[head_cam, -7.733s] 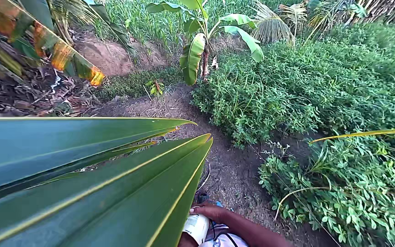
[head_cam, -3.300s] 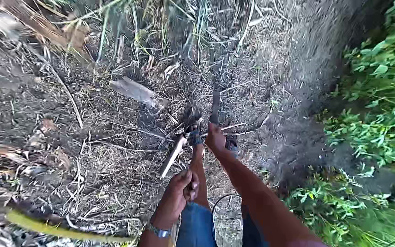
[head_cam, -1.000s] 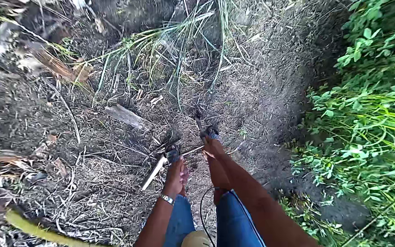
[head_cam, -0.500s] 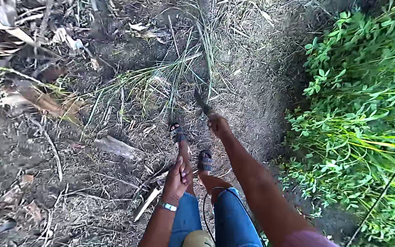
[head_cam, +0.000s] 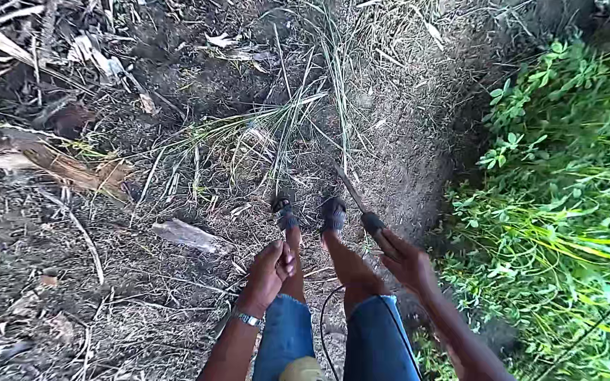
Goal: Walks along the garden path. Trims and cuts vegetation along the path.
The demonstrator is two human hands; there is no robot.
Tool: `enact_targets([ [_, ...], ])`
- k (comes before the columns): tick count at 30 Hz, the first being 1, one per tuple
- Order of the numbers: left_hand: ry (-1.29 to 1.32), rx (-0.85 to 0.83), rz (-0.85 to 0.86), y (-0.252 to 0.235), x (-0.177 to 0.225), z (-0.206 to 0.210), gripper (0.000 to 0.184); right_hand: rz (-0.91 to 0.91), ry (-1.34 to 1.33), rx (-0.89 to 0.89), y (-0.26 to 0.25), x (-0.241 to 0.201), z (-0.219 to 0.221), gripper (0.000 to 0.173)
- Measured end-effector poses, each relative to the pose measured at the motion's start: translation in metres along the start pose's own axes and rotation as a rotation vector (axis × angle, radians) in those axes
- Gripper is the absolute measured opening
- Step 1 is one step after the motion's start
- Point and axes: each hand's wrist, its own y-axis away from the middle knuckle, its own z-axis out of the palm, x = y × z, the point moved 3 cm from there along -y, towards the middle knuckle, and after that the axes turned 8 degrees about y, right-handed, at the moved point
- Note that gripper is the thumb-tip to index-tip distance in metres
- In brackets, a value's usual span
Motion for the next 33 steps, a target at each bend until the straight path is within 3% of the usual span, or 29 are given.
enact_targets([
  [2,0.035,-0.024,-0.015,-0.009,-0.002,0.007,0.030,-0.037,0.131,0.029,-0.004,-0.023,-0.013,0.061],
  [5,0.075,-0.029,-0.044,-0.022,-0.011,0.012,0.032,0.044,0.323,-0.207,-0.083,-0.069,0.005,0.063],
  [7,0.085,-0.019,-0.054,-0.025,-0.019,0.010,0.032,0.097,0.351,-0.355,-0.161,-0.085,0.063,0.061],
  [9,0.070,-0.004,-0.033,-0.036,-0.021,0.008,0.026,0.088,0.352,-0.342,-0.197,-0.087,0.130,0.065],
  [12,0.015,0.028,-0.047,-0.032,-0.026,0.012,0.022,0.147,0.237,-0.255,-0.159,-0.057,0.202,0.077],
  [14,-0.032,0.017,-0.019,-0.049,-0.019,0.013,0.024,0.171,0.163,-0.267,-0.174,-0.070,0.232,0.084],
  [16,-0.017,0.019,-0.059,-0.041,-0.025,0.015,0.026,0.205,0.090,-0.301,-0.153,-0.068,0.270,0.088],
  [18,-0.002,0.005,-0.048,-0.054,-0.022,0.018,0.026,0.170,-0.066,-0.139,-0.160,-0.081,0.292,0.085],
  [20,0.004,0.004,-0.035,-0.059,-0.022,0.023,0.025,0.137,-0.231,-0.024,-0.154,-0.109,0.270,0.084],
  [21,-0.008,0.007,-0.027,-0.063,-0.020,0.026,0.025,0.218,-0.305,-0.266,-0.155,-0.134,0.223,0.087],
  [22,-0.017,0.018,-0.022,-0.067,-0.018,0.030,0.024,0.220,-0.376,-0.334,-0.156,-0.145,0.191,0.086],
  [24,-0.006,0.038,-0.022,-0.079,-0.017,0.039,0.025,-0.024,-0.458,0.030,-0.155,-0.122,0.183,0.079],
  [25,-0.006,0.038,-0.026,-0.088,-0.016,0.044,0.025,0.069,-0.396,-0.208,-0.163,-0.116,0.155,0.080],
  [26,-0.018,0.042,-0.035,-0.098,-0.014,0.048,0.025,0.134,-0.371,-0.335,-0.177,-0.102,0.138,0.082],
  [29,-0.131,0.069,-0.082,-0.136,-0.007,0.064,0.028,0.181,-0.443,-0.433,-0.227,-0.053,0.089,0.078],
  [31,-0.212,0.118,-0.134,-0.163,-0.010,0.077,0.032,0.276,-0.441,-0.496,-0.255,-0.044,0.036,0.066],
  [33,-0.269,0.192,-0.180,-0.192,-0.015,0.088,0.036,0.287,-0.430,-0.505,-0.287,-0.034,0.013,0.063],
])
